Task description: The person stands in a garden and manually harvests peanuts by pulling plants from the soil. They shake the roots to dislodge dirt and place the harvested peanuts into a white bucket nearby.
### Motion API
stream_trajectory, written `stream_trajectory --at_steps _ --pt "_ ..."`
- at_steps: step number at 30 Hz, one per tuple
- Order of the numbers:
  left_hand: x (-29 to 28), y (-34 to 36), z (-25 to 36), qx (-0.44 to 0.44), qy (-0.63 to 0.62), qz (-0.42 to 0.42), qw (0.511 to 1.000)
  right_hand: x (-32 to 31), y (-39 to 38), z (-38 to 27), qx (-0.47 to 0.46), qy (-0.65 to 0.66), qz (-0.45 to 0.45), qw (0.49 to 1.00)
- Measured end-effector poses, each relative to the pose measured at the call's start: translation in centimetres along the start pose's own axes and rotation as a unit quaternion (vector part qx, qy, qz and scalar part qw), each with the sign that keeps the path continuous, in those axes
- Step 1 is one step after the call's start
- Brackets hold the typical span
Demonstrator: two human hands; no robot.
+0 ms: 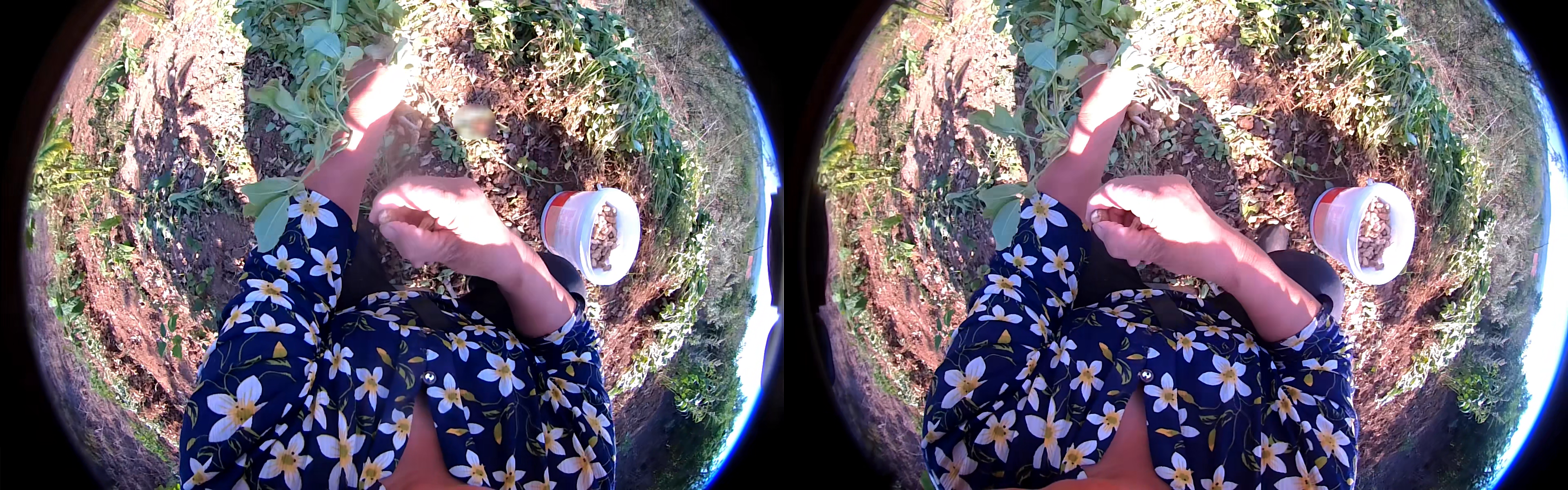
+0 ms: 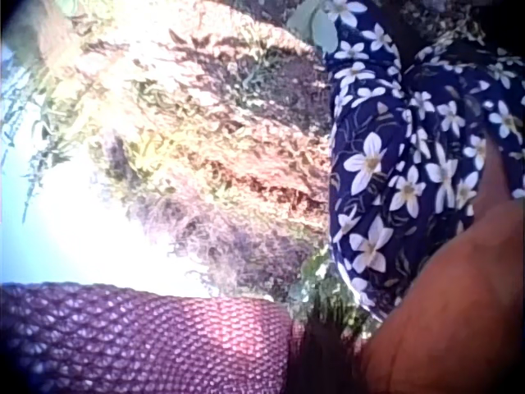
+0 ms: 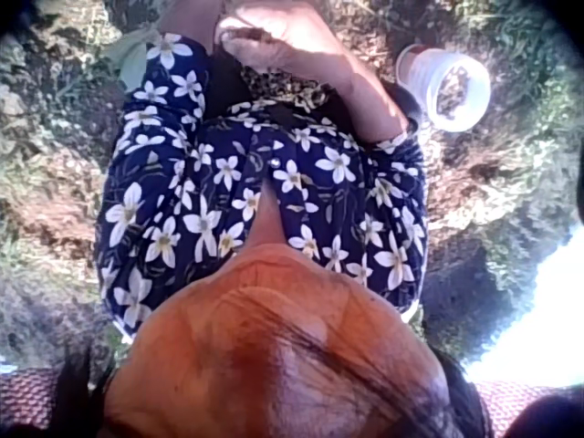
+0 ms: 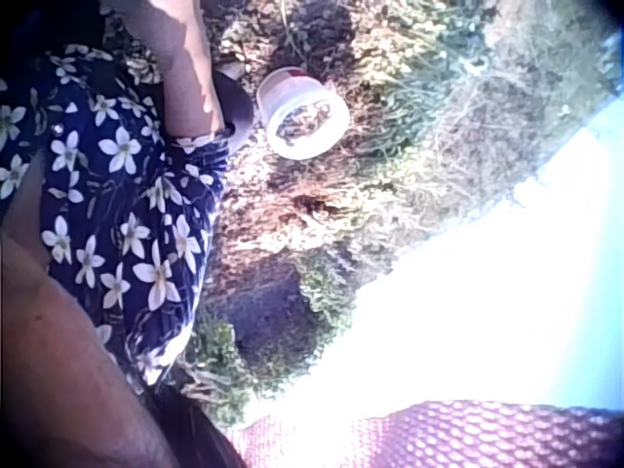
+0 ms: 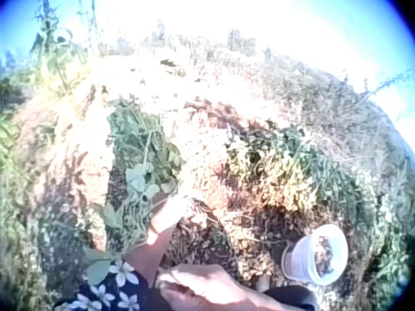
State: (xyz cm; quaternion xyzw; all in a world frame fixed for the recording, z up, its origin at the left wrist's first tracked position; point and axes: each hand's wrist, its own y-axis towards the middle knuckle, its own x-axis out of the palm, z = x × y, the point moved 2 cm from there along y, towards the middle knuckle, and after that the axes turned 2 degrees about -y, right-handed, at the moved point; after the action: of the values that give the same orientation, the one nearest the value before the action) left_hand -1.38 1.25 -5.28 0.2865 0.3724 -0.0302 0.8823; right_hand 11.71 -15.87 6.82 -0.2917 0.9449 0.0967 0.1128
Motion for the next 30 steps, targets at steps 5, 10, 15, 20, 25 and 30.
stream_trajectory --at_steps 5,10,15,20,25,30 --pt "-1.4 0.8 3.7 -0.133 -0.516 0.159 0.831 -4.8 -0.2 5.4 0.160 0.414 0.193 0.875" --pt "0.9 -0.6 4.9 -0.242 -0.543 0.121 0.795 -5.1 0.5 6.6 0.169 0.011 0.284 0.944" --pt "1.1 -0.5 5.3 -0.314 -0.469 0.041 0.825 -4.8 0.9 7.0 0.094 -0.291 0.295 0.906" --pt "0.6 -0.2 3.9 -0.282 -0.457 0.016 0.843 -5.2 0.5 8.3 0.154 0.112 0.261 0.946" --pt "0.6 0.7 4.3 -0.368 -0.482 0.006 0.795 -5.0 -0.4 8.1 0.235 0.298 0.151 0.913" --pt "0.3 0.5 3.6 -0.344 -0.387 0.015 0.856 -6.1 -1.5 4.6 0.242 0.223 0.106 0.938"
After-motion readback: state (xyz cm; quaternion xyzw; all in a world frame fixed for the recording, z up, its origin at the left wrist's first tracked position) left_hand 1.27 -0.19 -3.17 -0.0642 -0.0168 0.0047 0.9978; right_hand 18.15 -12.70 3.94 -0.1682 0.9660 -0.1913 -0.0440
